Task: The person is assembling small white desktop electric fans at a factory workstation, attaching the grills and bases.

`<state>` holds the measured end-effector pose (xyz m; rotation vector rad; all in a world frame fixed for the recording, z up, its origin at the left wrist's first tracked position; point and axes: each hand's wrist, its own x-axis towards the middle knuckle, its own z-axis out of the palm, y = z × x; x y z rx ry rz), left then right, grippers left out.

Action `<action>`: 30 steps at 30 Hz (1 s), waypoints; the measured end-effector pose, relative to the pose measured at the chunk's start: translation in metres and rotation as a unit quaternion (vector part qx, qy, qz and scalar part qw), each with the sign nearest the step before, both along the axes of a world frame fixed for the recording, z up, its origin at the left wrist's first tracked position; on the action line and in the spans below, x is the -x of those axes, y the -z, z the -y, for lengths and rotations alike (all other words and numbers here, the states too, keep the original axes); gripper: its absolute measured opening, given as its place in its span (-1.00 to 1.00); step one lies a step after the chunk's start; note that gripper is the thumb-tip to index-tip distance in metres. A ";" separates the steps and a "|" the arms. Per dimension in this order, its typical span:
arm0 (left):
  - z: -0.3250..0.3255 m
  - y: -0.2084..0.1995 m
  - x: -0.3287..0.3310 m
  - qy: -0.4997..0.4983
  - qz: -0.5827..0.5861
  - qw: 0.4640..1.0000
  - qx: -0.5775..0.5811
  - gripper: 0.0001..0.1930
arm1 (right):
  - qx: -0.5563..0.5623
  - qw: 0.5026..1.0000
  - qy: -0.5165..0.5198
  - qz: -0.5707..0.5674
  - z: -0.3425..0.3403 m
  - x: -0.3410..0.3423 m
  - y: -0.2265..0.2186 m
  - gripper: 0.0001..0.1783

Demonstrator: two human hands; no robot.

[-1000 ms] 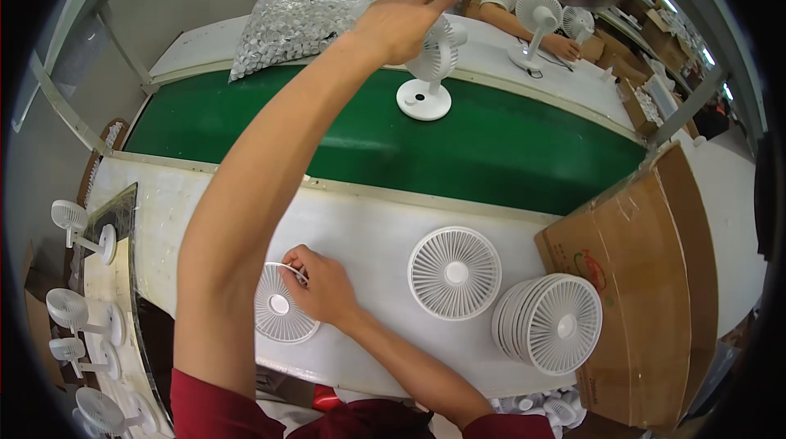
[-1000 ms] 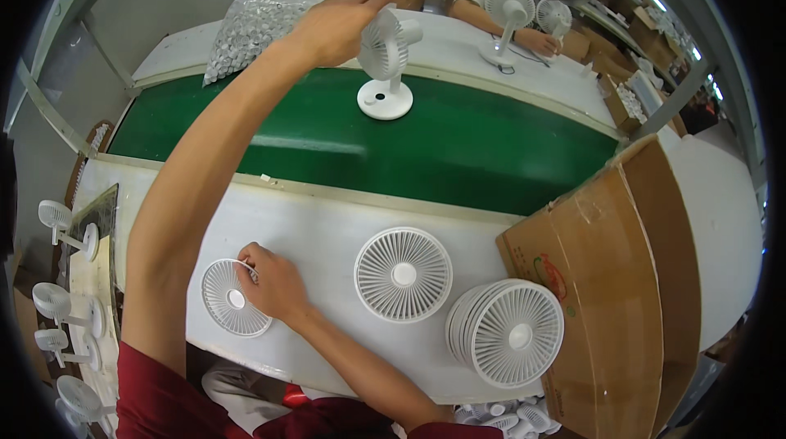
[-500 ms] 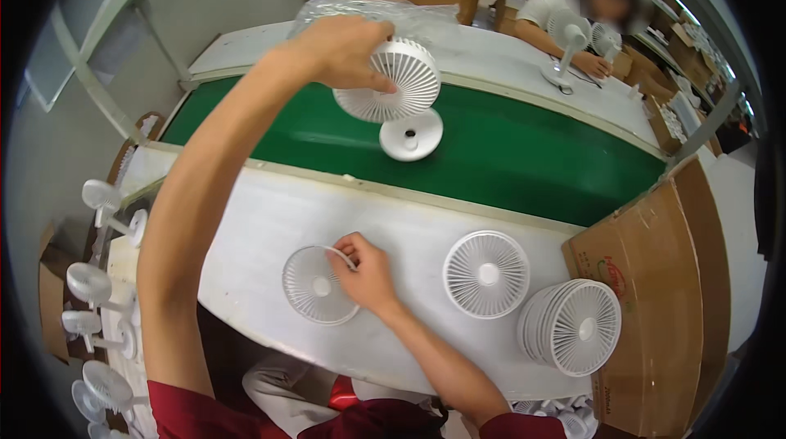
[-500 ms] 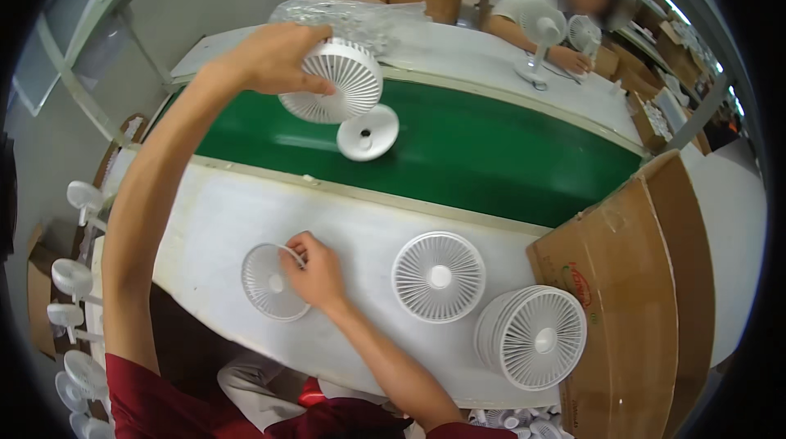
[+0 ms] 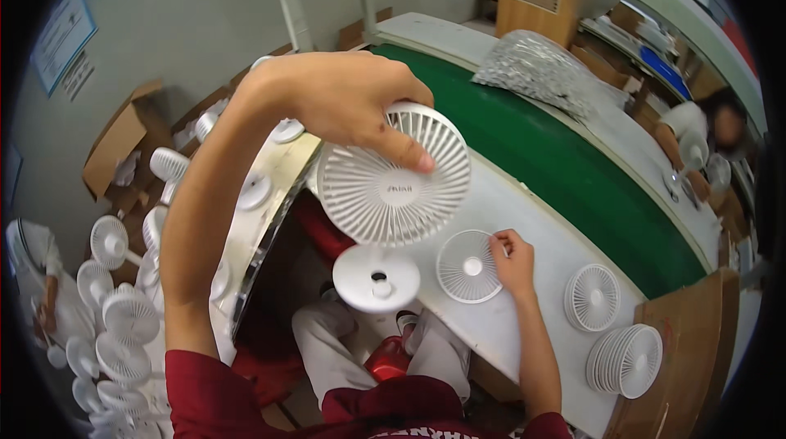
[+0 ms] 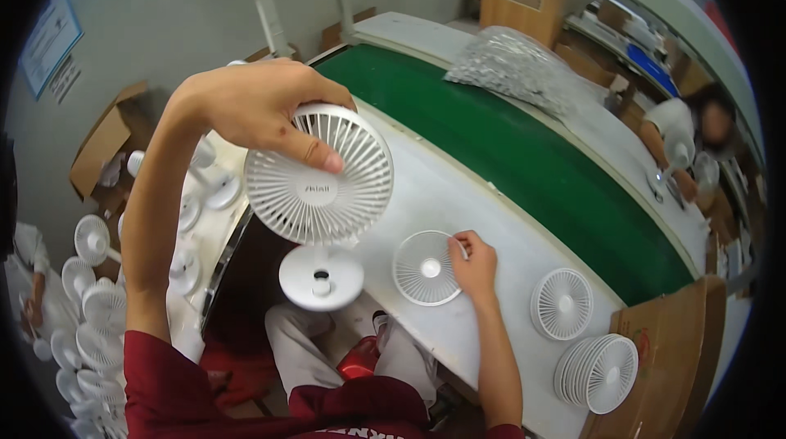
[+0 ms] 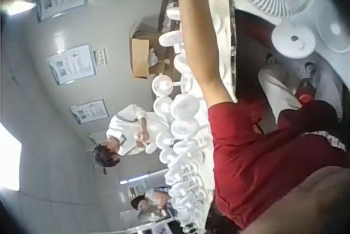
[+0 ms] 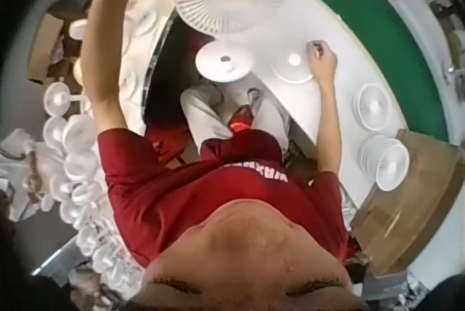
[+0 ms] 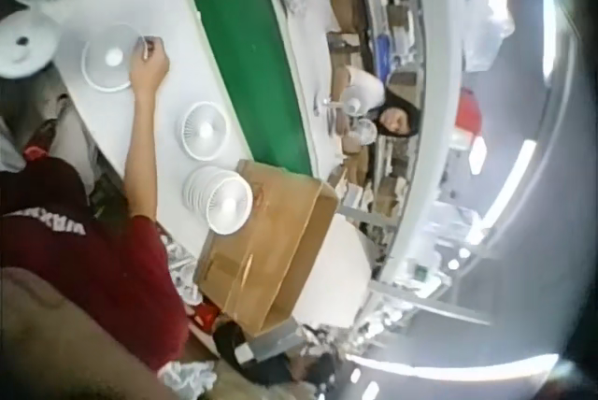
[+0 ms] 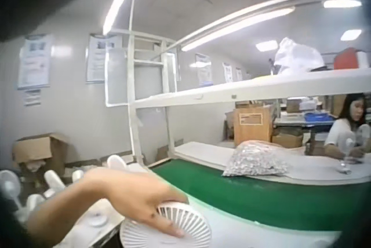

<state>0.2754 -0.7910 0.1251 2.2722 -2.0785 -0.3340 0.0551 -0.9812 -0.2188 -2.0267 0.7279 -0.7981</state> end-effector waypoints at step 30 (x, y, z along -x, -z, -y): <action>-0.118 -0.023 0.028 -0.050 -0.094 0.994 -0.006 -0.50 | -0.012 0.999 -0.005 0.032 0.022 -0.004 -0.006 -0.87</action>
